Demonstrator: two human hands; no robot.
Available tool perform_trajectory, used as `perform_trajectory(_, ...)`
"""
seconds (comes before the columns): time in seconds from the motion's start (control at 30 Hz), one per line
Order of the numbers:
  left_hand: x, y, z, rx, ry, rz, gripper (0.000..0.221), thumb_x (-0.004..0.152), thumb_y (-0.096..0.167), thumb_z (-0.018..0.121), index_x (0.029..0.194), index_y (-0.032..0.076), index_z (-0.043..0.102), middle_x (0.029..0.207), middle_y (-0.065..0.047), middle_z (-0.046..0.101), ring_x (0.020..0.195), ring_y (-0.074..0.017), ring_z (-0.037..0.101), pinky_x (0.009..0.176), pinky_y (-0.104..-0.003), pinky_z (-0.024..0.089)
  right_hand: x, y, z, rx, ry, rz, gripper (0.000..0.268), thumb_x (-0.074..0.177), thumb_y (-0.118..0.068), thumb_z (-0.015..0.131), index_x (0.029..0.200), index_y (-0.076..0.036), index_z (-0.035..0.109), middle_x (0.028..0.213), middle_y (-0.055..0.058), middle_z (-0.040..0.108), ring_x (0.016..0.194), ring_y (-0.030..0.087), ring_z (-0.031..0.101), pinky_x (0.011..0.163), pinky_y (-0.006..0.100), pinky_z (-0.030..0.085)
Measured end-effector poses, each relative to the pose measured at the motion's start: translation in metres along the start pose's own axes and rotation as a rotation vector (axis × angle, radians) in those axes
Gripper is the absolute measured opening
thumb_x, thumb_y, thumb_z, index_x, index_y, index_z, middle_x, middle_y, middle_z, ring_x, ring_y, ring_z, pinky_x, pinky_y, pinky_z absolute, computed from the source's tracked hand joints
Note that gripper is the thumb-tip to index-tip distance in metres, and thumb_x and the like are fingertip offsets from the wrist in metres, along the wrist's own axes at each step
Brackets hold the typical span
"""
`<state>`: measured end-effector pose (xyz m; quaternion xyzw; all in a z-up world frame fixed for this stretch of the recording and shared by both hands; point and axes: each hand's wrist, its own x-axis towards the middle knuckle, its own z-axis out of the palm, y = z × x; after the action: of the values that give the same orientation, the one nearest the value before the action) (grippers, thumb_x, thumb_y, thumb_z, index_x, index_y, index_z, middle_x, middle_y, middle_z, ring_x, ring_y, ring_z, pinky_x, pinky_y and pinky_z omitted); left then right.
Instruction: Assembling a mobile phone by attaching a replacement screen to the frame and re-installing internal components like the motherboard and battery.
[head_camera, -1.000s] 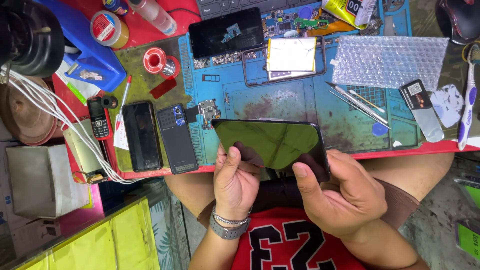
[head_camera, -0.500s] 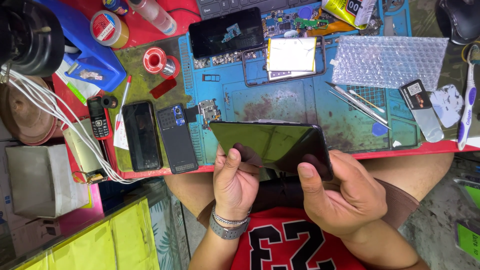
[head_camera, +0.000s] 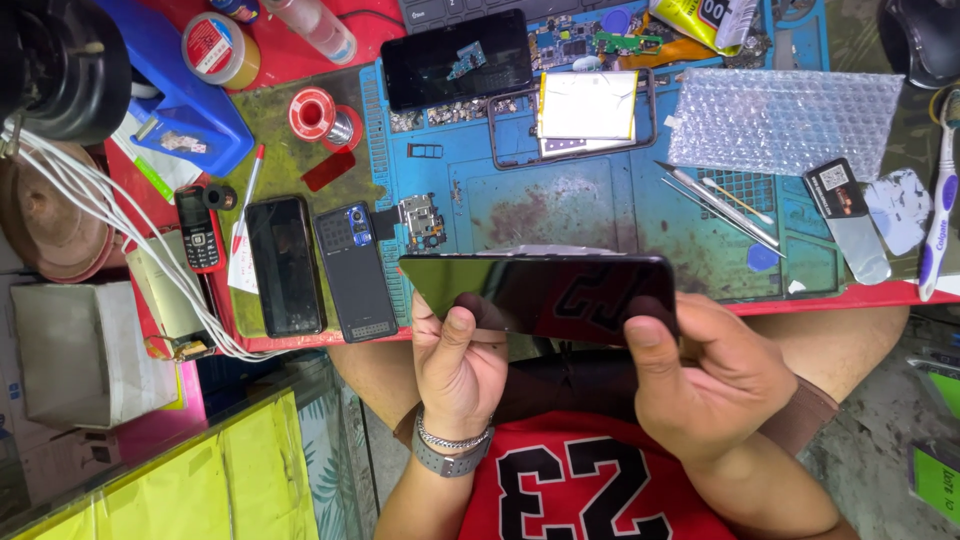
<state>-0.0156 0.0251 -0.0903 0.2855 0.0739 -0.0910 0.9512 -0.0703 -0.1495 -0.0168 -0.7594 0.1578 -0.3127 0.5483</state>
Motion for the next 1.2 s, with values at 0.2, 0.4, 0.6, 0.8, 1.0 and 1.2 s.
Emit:
perform_trajectory(0.2,0.002,0.01,0.037,0.333,0.053,0.273,0.03,0.086,-0.003,0.079,0.104,0.008,0.058,0.098,-0.01,0.072,0.09,-0.0166,0.072,0.089,-0.034,0.058,-0.001,0.047,-0.018,0.138,-0.129,0.301,0.028,0.094,-0.026,0.071,0.1,0.0,0.065,0.091,0.005,0.061,0.085,0.012,0.057,0.08,0.026,0.048)
perform_trajectory(0.4,-0.005,0.018,0.096,0.909,-0.085,0.587,0.031,0.084,0.011,0.083,0.107,0.005,0.063,0.1,-0.015,0.07,0.086,-0.0217,0.07,0.08,-0.031,0.06,-0.009,0.086,-0.008,0.83,-0.334,0.519,0.032,0.087,-0.02,0.081,0.096,0.001,0.059,0.087,0.013,0.059,0.066,0.019,0.061,0.057,0.024,0.054)
perform_trajectory(0.6,-0.011,0.001,0.116,0.882,-0.204,0.624,0.03,0.09,0.027,0.08,0.111,0.008,0.071,0.095,-0.01,0.072,0.08,-0.0212,0.067,0.077,-0.031,0.056,-0.026,0.079,0.008,0.599,-0.353,0.505,0.03,0.099,-0.023,0.066,0.116,0.001,0.061,0.109,0.013,0.07,0.099,0.018,0.068,0.089,0.03,0.06)
perform_trajectory(0.8,-0.013,-0.003,0.121,0.805,-0.248,0.653,0.026,0.093,0.026,0.079,0.111,0.009,0.071,0.1,-0.007,0.075,0.081,-0.0199,0.07,0.082,-0.033,0.057,-0.057,0.096,0.011,0.525,-0.38,0.438,0.035,0.095,-0.027,0.07,0.114,0.001,0.062,0.107,0.012,0.07,0.098,0.018,0.069,0.089,0.03,0.059)
perform_trajectory(1.0,-0.016,-0.002,0.122,0.762,-0.233,0.56,0.023,0.091,0.024,0.081,0.108,0.01,0.074,0.103,-0.006,0.077,0.083,-0.0188,0.069,0.085,-0.032,0.057,-0.081,0.145,0.001,0.476,-0.395,0.389,0.04,0.091,-0.032,0.073,0.112,0.001,0.063,0.104,0.012,0.071,0.097,0.017,0.069,0.088,0.029,0.059)
perform_trajectory(1.2,-0.017,-0.001,0.121,0.743,-0.251,0.526,0.023,0.089,0.022,0.082,0.108,0.011,0.074,0.103,-0.006,0.077,0.084,-0.0185,0.068,0.087,-0.032,0.058,-0.098,0.228,-0.017,0.431,-0.392,0.352,0.046,0.086,-0.036,0.076,0.109,0.001,0.064,0.102,0.012,0.072,0.095,0.017,0.07,0.087,0.028,0.058)
